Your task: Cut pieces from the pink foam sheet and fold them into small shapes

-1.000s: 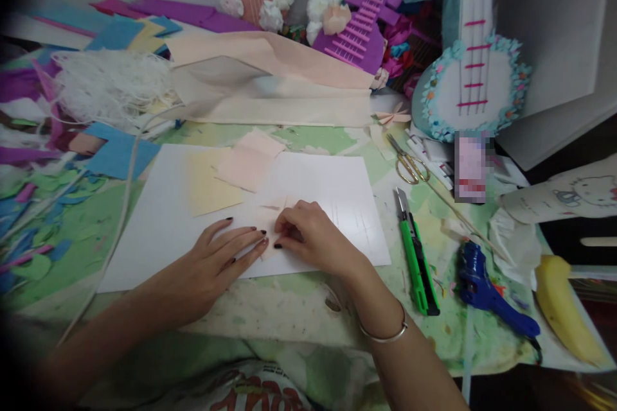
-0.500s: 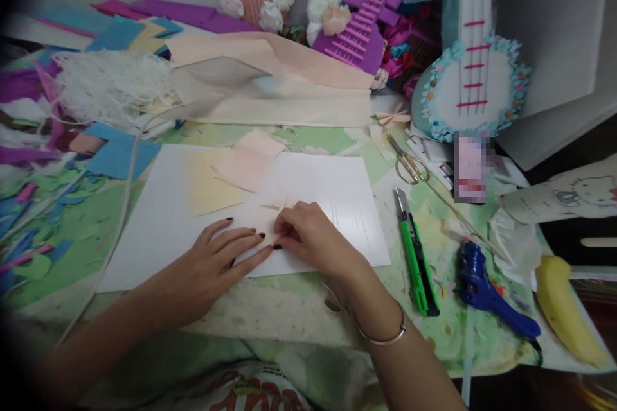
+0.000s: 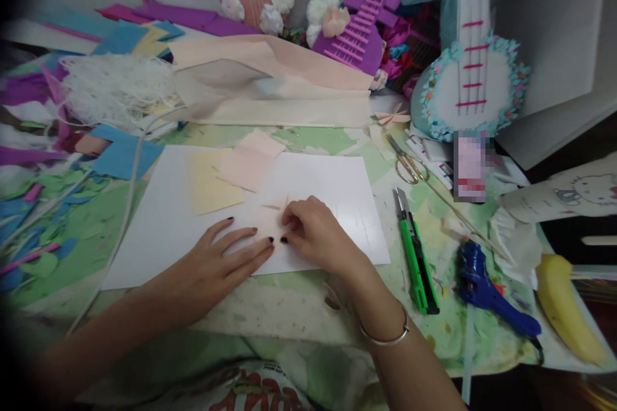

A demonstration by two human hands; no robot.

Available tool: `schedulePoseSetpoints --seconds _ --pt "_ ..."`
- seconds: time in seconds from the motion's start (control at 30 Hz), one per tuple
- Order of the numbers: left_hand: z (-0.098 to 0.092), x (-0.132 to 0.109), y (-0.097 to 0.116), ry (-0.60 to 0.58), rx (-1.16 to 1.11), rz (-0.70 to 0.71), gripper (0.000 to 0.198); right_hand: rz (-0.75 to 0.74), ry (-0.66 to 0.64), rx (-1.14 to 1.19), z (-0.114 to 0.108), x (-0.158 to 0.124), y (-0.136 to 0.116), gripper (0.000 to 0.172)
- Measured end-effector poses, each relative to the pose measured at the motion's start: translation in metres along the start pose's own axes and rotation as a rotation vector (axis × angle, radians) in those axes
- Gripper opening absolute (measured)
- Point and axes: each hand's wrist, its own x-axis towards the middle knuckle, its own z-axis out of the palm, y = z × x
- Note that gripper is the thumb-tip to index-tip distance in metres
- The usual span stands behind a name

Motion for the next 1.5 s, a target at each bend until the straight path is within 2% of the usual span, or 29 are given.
schedulePoseSetpoints --seconds 0.13,0.27,0.4,0.53,0.63,0.83,1.17,1.27,1.5 --pt "0.001 0.002 0.002 -0.007 0.033 -0.007 0.045 0.043 0.013 0.013 -0.004 -0.001 0.005 0.017" --pt "0.002 0.004 0.006 0.001 0.067 -0.02 0.041 0.086 0.057 0.045 -0.003 -0.009 -0.001 0.013" --pt "0.004 0.004 0.009 0.032 0.079 -0.036 0.041 0.101 0.128 -0.014 0.008 -0.019 -0.012 0.008" --pt "0.005 0.004 0.01 0.07 0.067 -0.034 0.04 0.118 0.157 -0.076 0.02 -0.023 -0.016 0.011" --pt "0.005 0.004 0.012 0.092 0.049 -0.047 0.041 0.155 0.176 -0.053 0.022 -0.023 -0.014 0.013" --pt "0.002 0.007 0.017 0.103 0.036 -0.128 0.035 0.22 0.196 0.015 0.015 -0.022 -0.01 0.014" --pt "0.002 0.01 0.023 0.144 0.064 -0.174 0.035 0.218 0.23 0.098 0.016 -0.024 -0.005 0.014" --pt "0.004 0.012 0.026 0.165 0.063 -0.183 0.032 0.209 0.233 0.065 0.018 -0.023 -0.008 0.009" --pt "0.005 0.009 0.027 0.192 0.028 -0.191 0.027 0.222 0.211 0.029 0.019 -0.021 -0.008 0.013"
